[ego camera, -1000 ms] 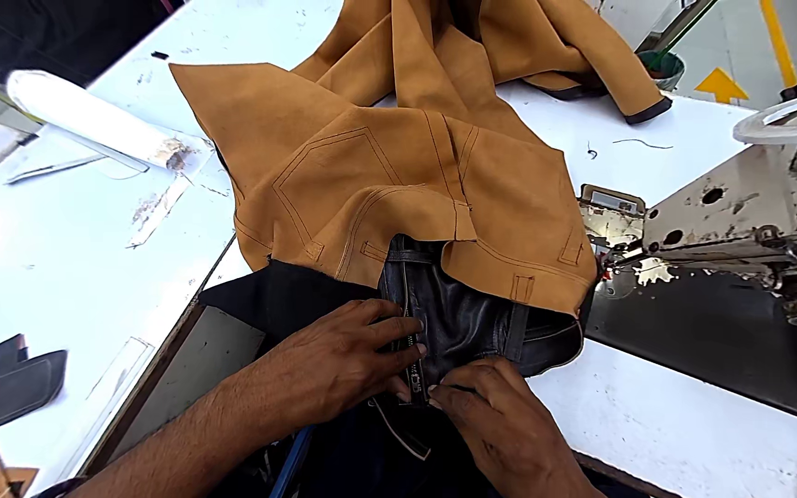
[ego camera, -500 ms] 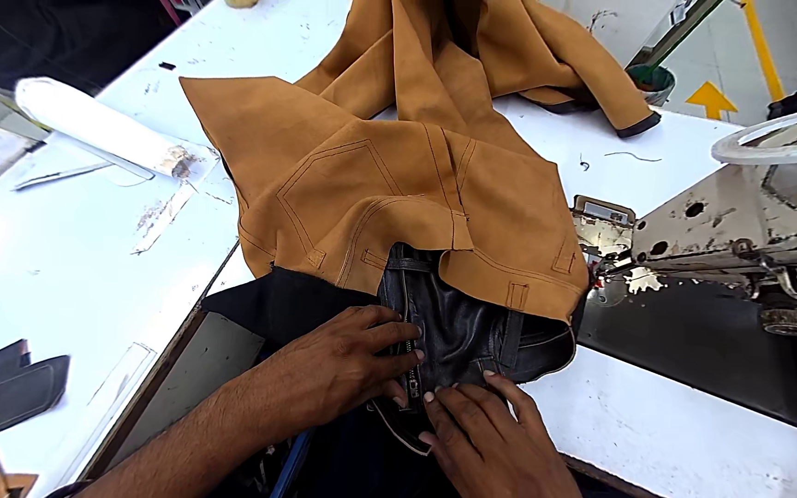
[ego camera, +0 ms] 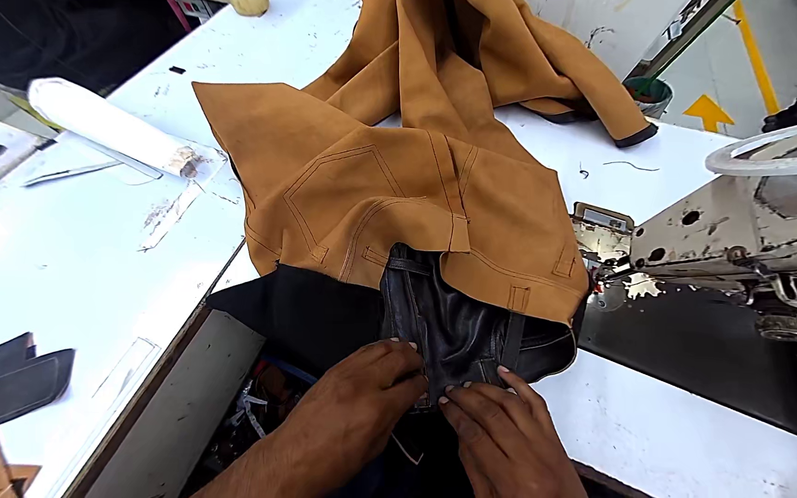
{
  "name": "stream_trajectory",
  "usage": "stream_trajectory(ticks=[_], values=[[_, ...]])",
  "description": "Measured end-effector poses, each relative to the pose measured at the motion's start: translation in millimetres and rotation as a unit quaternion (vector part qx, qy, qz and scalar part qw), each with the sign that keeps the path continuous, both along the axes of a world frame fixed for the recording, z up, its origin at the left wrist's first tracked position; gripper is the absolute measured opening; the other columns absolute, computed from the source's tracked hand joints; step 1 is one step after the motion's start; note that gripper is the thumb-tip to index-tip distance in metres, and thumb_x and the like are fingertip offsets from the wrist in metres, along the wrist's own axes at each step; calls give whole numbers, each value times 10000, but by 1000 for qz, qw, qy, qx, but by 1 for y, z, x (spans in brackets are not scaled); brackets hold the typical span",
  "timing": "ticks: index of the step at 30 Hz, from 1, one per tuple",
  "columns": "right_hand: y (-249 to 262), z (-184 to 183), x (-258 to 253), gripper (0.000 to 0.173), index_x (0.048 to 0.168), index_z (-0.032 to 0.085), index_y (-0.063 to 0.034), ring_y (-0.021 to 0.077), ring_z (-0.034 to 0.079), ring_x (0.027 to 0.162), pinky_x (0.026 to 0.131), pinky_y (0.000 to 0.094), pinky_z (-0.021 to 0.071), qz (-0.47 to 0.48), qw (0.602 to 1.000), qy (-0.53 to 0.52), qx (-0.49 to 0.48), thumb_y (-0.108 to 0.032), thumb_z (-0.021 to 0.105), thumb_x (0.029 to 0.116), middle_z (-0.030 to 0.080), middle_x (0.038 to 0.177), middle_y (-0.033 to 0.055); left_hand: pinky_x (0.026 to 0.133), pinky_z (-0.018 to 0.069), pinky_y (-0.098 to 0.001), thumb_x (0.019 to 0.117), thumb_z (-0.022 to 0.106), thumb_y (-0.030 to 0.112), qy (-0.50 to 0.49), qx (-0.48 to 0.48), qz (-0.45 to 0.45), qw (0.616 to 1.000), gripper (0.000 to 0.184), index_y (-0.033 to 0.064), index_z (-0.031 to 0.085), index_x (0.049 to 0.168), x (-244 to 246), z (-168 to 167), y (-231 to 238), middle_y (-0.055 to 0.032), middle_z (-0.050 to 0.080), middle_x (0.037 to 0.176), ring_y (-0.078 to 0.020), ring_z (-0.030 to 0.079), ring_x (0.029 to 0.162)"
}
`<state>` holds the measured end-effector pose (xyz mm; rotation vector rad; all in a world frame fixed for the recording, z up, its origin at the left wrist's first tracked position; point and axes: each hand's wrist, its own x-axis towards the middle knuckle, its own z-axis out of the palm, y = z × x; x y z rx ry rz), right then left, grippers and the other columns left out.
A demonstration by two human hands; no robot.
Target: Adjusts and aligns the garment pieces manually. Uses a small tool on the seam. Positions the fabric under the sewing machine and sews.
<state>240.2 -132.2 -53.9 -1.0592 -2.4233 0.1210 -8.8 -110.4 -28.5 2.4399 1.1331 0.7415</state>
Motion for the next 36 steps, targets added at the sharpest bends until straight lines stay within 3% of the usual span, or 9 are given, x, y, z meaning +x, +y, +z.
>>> stream_trajectory(ticks=[11, 14, 16, 18, 21, 27, 31, 34, 36], values=[[-1, 4, -1, 264, 1191, 710, -167, 193, 642, 1154, 1144, 493, 370, 3, 1000, -20, -4, -109, 537, 1000, 709, 1217, 2, 1127, 485, -337, 1070, 550, 230, -26, 6, 9, 1000, 234, 102, 729, 1149, -2, -6, -2, -58, 712, 1218, -192, 622, 1273], [7, 6, -3, 214, 1159, 722, -191, 179, 662, 1121, 1126, 492, 411, -4, 999, 35, -34, -187, 554, 1026, 722, 1164, -13, 1137, 455, -376, 1051, 504, 127, 19, -29, -22, 999, 326, 190, 667, 1326, -3, 1, 2, -60, 595, 1434, -217, 525, 1376], [15, 6, -3, 196, 1134, 733, -204, 160, 671, 1096, 1098, 467, 448, 1, 998, 55, -38, -298, 588, 1041, 726, 1140, -29, 1143, 445, -414, 965, 500, 14, 37, -70, -54, 995, 402, 197, 687, 1270, -4, 9, 7, -68, 510, 1524, -242, 463, 1425], [24, 7, -5, 214, 1105, 740, -214, 147, 674, 1064, 1055, 430, 482, 22, 997, 49, -47, -349, 586, 1044, 725, 1107, -41, 1134, 451, -363, 1030, 495, 111, 45, -98, -59, 992, 233, 167, 688, 1147, -7, 17, 13, -48, 508, 1508, -200, 464, 1412], [35, 14, -4, 222, 1097, 738, -222, 147, 660, 1015, 972, 385, 495, 58, 996, 25, -56, -348, 559, 1056, 714, 1071, -37, 1119, 455, -325, 1072, 493, 246, 62, -67, -62, 994, 236, 143, 703, 1049, -12, 19, 21, -1, 567, 1454, -162, 491, 1380], [42, 23, -5, 213, 1085, 715, -152, 184, 667, 943, 821, 343, 532, 108, 994, -27, -12, -112, 510, 1045, 716, 1040, 12, 1099, 471, -312, 1063, 486, 272, 111, -62, -47, 991, 234, 156, 689, 1073, -13, 20, 21, 21, 633, 1356, -155, 535, 1338], [43, 24, 1, 209, 1141, 708, -120, 199, 673, 987, 860, 332, 551, 140, 990, -25, -21, -201, 528, 1073, 712, 1083, 38, 1107, 465, -272, 1047, 527, 320, 101, -65, -22, 993, 252, 145, 690, 1126, -13, 19, 19, 6, 640, 1324, -132, 542, 1333], [41, 27, -3, 237, 1113, 701, -83, 217, 681, 945, 818, 348, 558, 142, 989, -47, 11, -54, 476, 1043, 718, 1046, 60, 1100, 469, -265, 1036, 549, 321, 90, -66, -17, 994, 239, 148, 696, 1109, -13, 19, 19, 12, 646, 1318, -119, 549, 1322], [40, 27, -6, 225, 1083, 690, -52, 235, 688, 909, 774, 354, 559, 145, 987, -62, 42, -37, 470, 1036, 721, 1021, 86, 1108, 464, -266, 1031, 555, 309, 88, -69, -15, 994, 228, 146, 699, 1098, -13, 19, 18, 9, 644, 1320, -121, 547, 1325]])
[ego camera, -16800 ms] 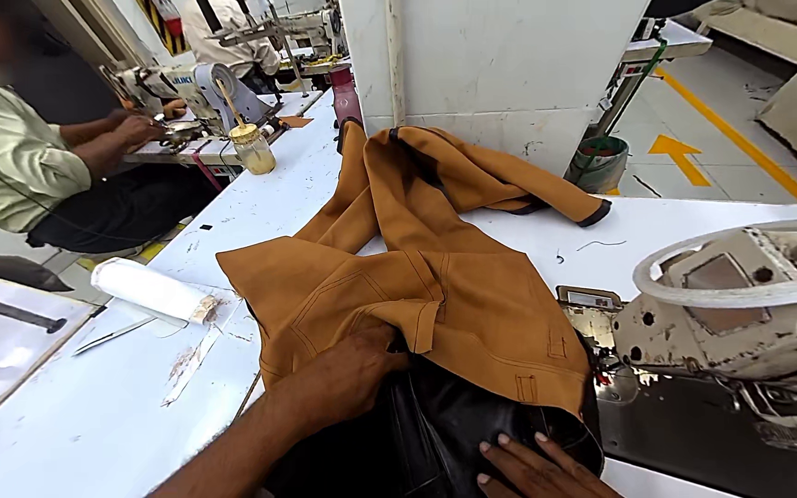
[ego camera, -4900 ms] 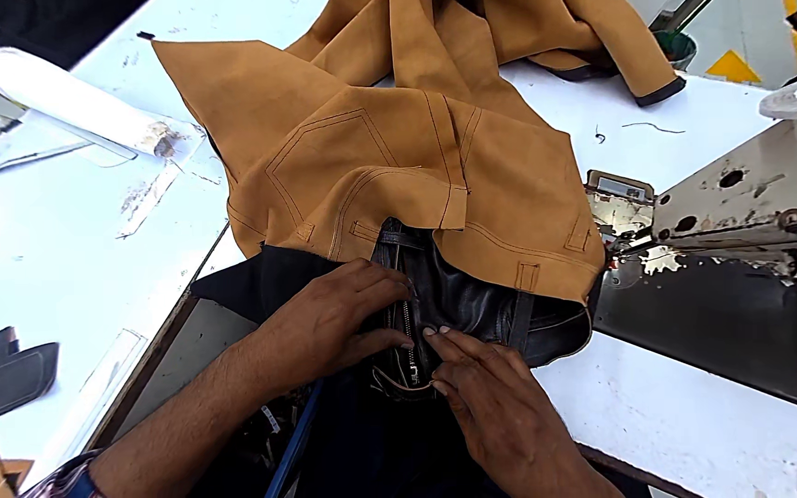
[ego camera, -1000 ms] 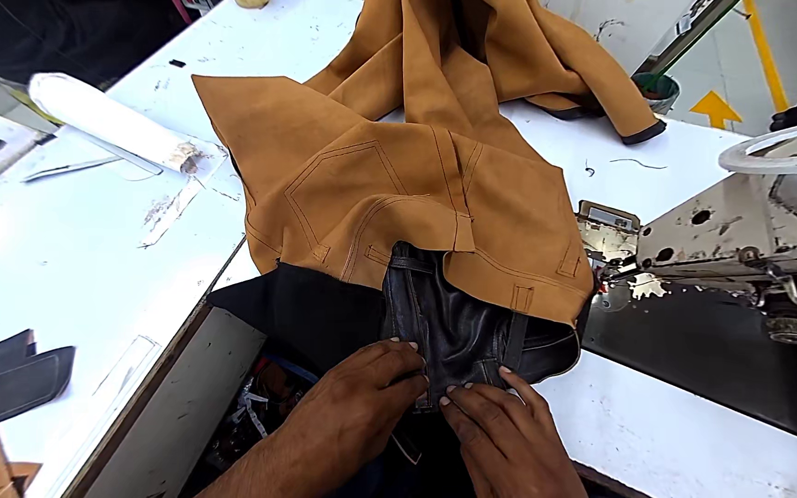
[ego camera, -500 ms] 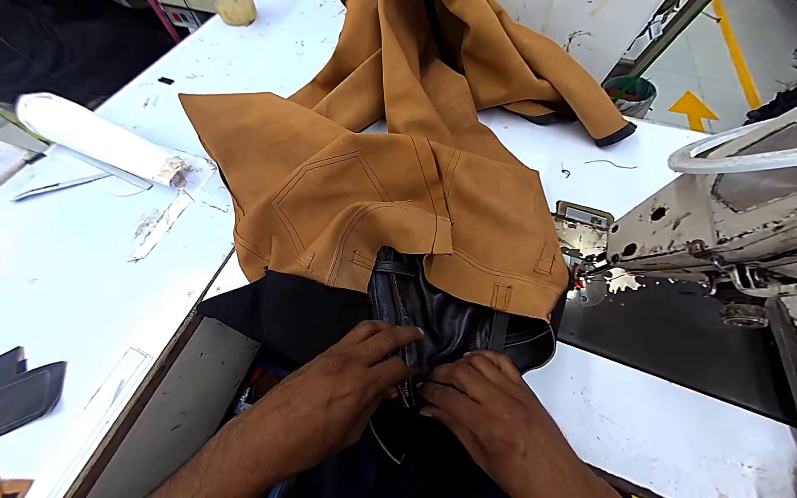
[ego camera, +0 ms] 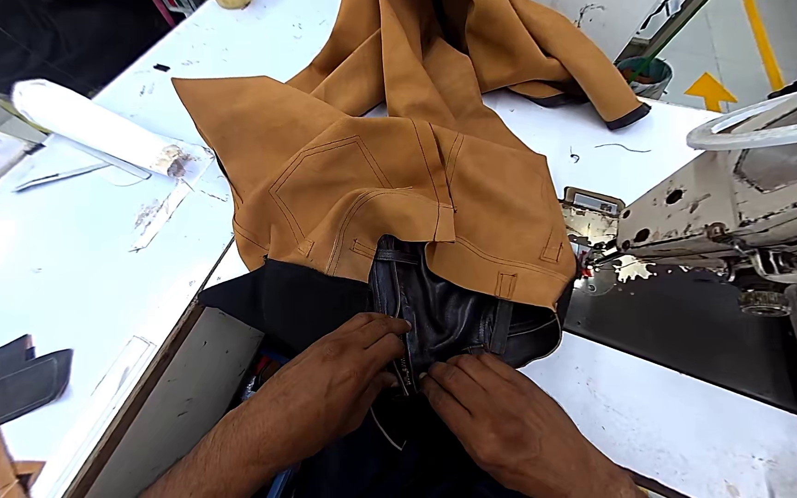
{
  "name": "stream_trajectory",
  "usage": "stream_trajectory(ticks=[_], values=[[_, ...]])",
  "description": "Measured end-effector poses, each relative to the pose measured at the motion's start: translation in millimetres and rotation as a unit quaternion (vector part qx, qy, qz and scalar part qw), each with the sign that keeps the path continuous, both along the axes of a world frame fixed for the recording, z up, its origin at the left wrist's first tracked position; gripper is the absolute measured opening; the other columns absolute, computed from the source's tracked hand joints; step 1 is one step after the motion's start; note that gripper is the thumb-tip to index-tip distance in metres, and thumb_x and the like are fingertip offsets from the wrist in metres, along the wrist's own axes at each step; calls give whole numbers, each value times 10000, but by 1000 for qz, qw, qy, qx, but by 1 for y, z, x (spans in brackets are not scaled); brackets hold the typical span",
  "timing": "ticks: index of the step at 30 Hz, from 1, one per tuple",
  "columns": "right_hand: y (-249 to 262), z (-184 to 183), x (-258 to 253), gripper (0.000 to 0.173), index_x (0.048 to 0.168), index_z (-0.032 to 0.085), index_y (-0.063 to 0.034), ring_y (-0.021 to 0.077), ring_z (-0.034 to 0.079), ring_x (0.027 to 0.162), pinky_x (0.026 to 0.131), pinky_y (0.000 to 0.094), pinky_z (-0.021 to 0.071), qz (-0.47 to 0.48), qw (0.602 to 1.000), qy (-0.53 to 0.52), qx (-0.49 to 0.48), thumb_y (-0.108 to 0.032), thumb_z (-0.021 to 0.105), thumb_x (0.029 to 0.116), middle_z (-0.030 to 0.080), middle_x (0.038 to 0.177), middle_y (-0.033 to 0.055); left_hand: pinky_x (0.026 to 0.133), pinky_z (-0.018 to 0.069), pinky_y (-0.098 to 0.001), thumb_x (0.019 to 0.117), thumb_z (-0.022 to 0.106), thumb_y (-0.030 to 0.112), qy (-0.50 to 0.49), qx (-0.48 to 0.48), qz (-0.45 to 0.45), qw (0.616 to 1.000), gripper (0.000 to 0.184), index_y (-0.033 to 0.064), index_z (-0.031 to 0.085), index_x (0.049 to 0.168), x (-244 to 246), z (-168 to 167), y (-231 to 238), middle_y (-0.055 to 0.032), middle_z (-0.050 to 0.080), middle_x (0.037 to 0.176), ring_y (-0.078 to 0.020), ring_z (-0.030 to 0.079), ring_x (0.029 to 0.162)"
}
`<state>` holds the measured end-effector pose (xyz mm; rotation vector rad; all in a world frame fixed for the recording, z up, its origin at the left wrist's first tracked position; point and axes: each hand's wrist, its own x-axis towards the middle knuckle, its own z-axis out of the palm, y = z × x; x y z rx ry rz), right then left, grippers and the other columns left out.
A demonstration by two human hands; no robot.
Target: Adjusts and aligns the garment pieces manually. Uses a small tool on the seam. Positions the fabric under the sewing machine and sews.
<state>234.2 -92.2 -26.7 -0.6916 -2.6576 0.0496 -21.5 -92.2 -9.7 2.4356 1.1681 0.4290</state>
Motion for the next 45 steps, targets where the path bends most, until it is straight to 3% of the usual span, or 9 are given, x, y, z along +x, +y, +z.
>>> stream_trajectory(ticks=[4, 8, 10, 14, 33, 36, 38, 40, 45], values=[[3, -13, -5, 162, 996, 673, -83, 207, 672, 885, 754, 328, 540, -49, 996, 67, -44, -161, 537, 1034, 698, 956, 70, 1114, 459, -270, 1026, 567, 293, 2, -5, 0, 1000, 213, 139, 700, 1091, 0, 1, 0, -2, 638, 1329, -126, 542, 1332], [7, -18, 0, 175, 1012, 686, -119, 100, 669, 950, 838, 242, 568, -102, 969, 161, -156, -235, 557, 1038, 695, 985, 6, 1123, 452, -272, 1025, 569, 293, 3, -4, -1, 1000, 215, 133, 701, 1082, 1, 3, -1, -6, 638, 1333, -129, 534, 1344], [5, -18, 2, 188, 1022, 701, -128, 92, 664, 964, 848, 242, 561, -93, 965, 172, -176, -251, 560, 1045, 701, 999, -4, 1126, 449, -272, 1023, 570, 286, 5, 0, -4, 1000, 211, 132, 702, 1079, 1, 3, 0, -7, 638, 1334, -131, 532, 1347], [1, -22, 5, 182, 1043, 703, -161, 157, 633, 945, 823, 322, 501, -43, 982, 115, -143, -252, 546, 1057, 680, 1001, 9, 1116, 459, -277, 1015, 574, 288, 9, 5, -1, 1000, 213, 133, 705, 1082, 2, 3, 0, 3, 635, 1338, -131, 536, 1340], [-3, -21, 4, 145, 1071, 684, -137, 175, 648, 938, 847, 340, 507, -27, 994, 80, -66, -182, 548, 1053, 685, 993, 23, 1118, 460, -274, 1001, 596, 286, 7, 11, 2, 1000, 197, 138, 715, 1051, 3, 6, 0, 0, 646, 1327, -135, 543, 1335], [-3, -21, 4, 147, 1067, 686, -137, 173, 646, 933, 844, 337, 504, -26, 994, 79, -65, -179, 546, 1054, 682, 988, 22, 1120, 459, -277, 1010, 585, 306, 10, 15, -3, 1000, 220, 148, 715, 1091, 2, 5, 1, 5, 644, 1324, -135, 538, 1339], [-3, -21, 4, 145, 1073, 687, -136, 173, 646, 938, 851, 341, 505, -21, 994, 81, -65, -170, 547, 1053, 683, 989, 23, 1110, 463, -303, 1030, 550, 320, 23, 24, -18, 999, 269, 196, 719, 1198, 2, 4, 2, 1, 637, 1327, -159, 535, 1334], [-3, -20, 5, 144, 1082, 688, -133, 179, 648, 939, 853, 345, 512, -15, 994, 82, -64, -153, 549, 1050, 685, 991, 25, 1087, 476, -352, 1043, 523, 287, 28, 34, -40, 998, 294, 264, 731, 1250, 1, 3, 3, -14, 636, 1321, -193, 540, 1314], [-4, -20, 7, 181, 1097, 692, -119, 195, 651, 924, 847, 349, 520, -2, 995, 82, -51, -90, 523, 1040, 690, 985, 39, 1124, 455, -389, 998, 527, 157, 18, 42, -63, 997, 318, 277, 782, 1145, -1, 1, 2, -12, 648, 1334, -211, 533, 1339]])
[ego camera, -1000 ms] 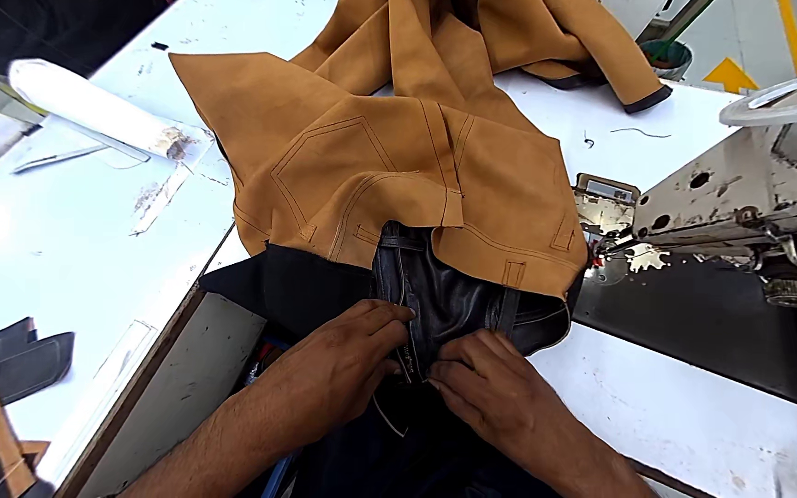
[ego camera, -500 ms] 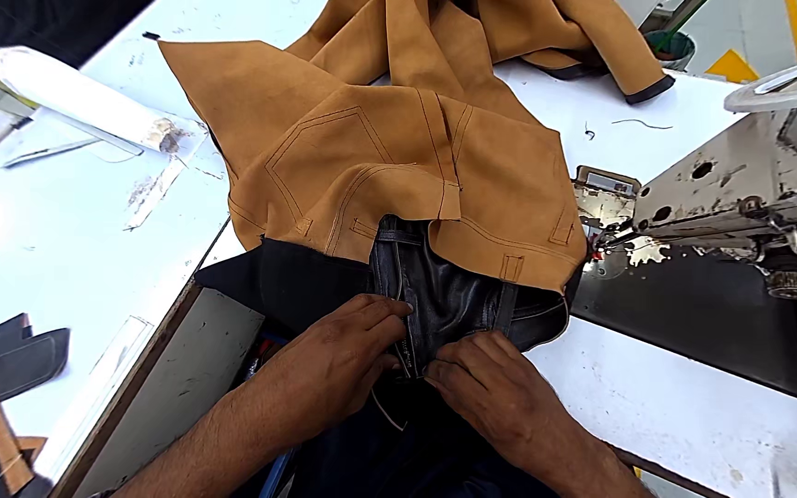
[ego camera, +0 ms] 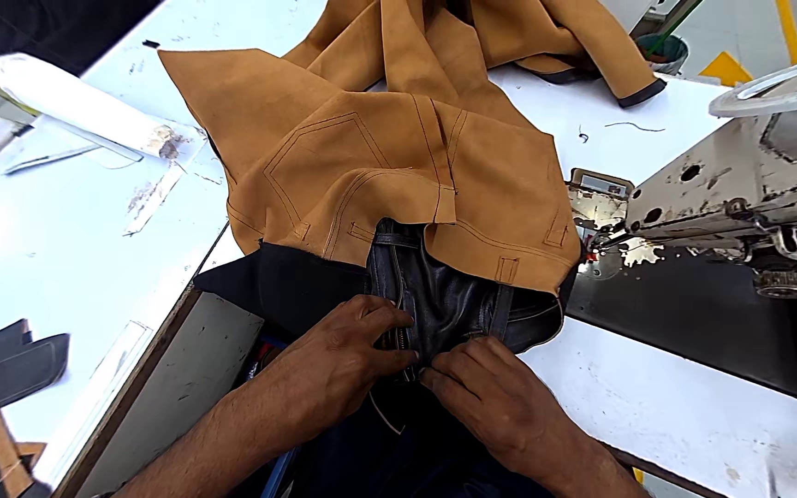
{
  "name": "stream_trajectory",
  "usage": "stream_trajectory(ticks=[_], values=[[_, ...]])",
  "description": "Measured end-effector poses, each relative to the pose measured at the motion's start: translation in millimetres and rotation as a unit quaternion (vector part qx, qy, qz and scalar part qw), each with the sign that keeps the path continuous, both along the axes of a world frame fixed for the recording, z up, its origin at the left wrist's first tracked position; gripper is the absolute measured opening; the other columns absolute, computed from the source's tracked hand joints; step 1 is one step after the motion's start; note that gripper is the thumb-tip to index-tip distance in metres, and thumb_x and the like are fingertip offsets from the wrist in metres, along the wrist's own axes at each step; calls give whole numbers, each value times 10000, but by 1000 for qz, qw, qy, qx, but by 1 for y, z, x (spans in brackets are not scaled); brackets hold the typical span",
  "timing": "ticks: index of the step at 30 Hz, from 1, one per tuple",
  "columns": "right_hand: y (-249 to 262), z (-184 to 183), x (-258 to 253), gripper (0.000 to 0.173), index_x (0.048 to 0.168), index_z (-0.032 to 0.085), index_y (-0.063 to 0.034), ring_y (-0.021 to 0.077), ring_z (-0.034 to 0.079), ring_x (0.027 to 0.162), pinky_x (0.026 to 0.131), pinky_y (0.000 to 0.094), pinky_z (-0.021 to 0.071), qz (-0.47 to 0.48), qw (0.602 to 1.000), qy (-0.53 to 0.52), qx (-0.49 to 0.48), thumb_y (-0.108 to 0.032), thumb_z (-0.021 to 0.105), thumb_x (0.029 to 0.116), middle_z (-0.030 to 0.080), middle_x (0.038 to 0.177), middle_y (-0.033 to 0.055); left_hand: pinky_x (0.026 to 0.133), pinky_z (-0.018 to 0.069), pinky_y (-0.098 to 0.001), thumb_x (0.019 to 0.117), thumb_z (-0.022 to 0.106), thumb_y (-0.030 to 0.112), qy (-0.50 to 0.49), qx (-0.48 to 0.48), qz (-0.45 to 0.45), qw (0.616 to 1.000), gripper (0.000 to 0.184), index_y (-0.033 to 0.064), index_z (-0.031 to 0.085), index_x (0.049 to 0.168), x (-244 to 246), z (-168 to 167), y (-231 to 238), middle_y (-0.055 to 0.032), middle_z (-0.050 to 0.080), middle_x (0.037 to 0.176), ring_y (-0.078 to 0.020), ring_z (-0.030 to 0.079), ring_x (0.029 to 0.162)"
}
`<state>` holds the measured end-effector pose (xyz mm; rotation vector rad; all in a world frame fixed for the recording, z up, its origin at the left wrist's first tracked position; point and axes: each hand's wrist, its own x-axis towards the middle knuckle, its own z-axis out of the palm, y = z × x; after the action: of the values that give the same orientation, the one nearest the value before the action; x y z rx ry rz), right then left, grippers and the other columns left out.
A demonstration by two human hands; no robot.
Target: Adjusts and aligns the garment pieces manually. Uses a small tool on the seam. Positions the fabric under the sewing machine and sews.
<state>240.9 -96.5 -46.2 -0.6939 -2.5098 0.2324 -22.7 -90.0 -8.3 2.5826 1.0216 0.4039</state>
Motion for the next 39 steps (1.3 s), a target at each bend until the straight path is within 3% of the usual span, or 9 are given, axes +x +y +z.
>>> stream_trajectory(ticks=[6, 15, 17, 19, 21, 26, 29, 36, 39], values=[[-13, -1, -2, 266, 1225, 697, -160, 210, 647, 972, 911, 380, 507, -40, 998, -33, 35, -311, 573, 1045, 693, 1058, 35, 1118, 459, -376, 1010, 520, 163, -7, -2, -3, 1000, 304, 266, 784, 1121, -1, -1, 2, 1, 650, 1330, -199, 535, 1334], [-22, 11, -23, 636, 1137, 721, -118, 222, 678, 1083, 1076, 468, 467, -126, 991, -39, 9, -662, 416, 1013, 722, 1120, 56, 1078, 483, -265, 1008, 589, 419, -12, -10, 86, 996, 342, 166, 710, 1204, -2, 0, -1, -5, 626, 1366, -117, 567, 1300], [-17, 12, -28, 855, 1335, 653, -68, 247, 603, 1306, 1167, 524, 393, -150, 987, -54, -11, -771, 332, 968, 668, 1360, 94, 1052, 504, -258, 988, 613, 451, -22, -11, 101, 995, 362, 161, 701, 1186, -2, -1, -2, -11, 619, 1373, -111, 576, 1290], [-13, 5, -34, 1099, 1531, 463, -31, 288, 370, 1513, 1234, 590, 250, -160, 979, -119, -38, -889, 245, 880, 446, 1603, 115, 1000, 532, -242, 970, 640, 462, -38, -15, 114, 993, 359, 163, 711, 1157, -2, -3, -2, -11, 624, 1365, -96, 596, 1254], [-11, 4, -40, 1218, 1552, 418, -3, 322, 327, 1532, 1238, 598, 237, -164, 973, -151, -54, -950, 212, 815, 390, 1634, 137, 974, 545, -237, 962, 655, 462, -45, -34, 123, 991, 354, 166, 716, 1145, -3, -3, -3, -9, 614, 1379, -84, 604, 1233], [15, 9, -49, 1090, 1545, 441, -25, 253, 277, 1558, 1279, 540, 184, -148, 979, -129, -61, -868, 179, 906, 371, 1649, 110, 961, 547, -227, 974, 554, 246, -68, -68, 117, 988, 237, 138, 726, 1096, -7, 3, 4, -8, 630, 1354, -65, 620, 1191], [21, 7, -53, 1137, 1566, 405, -27, 254, 263, 1563, 1279, 542, 161, -144, 973, -167, -71, -900, 175, 874, 349, 1661, 107, 924, 553, -200, 964, 481, 140, -79, -45, 127, 988, 273, 136, 733, 1066, -7, 3, 13, 19, 673, 1273, -41, 645, 1120], [-8, 6, -45, 1212, 1495, 496, 16, 322, 417, 1484, 1230, 591, 268, -181, 974, -134, -36, -949, 224, 814, 466, 1580, 160, 1058, 512, -341, 1016, 494, 174, 18, 43, 79, 996, 276, 94, 719, 1156, -13, 1, 55, -50, 666, 1296, -181, 620, 1242], [-39, 45, -4, 944, 1406, 596, -11, 320, 483, 1437, 1213, 606, 293, -221, 967, -66, -109, -801, 441, 911, 564, 1494, 156, 1055, 507, -341, 1036, 481, 243, 13, 30, 55, 998, 301, 128, 727, 1165, -17, 1, 60, -21, 669, 1305, -162, 614, 1243]])
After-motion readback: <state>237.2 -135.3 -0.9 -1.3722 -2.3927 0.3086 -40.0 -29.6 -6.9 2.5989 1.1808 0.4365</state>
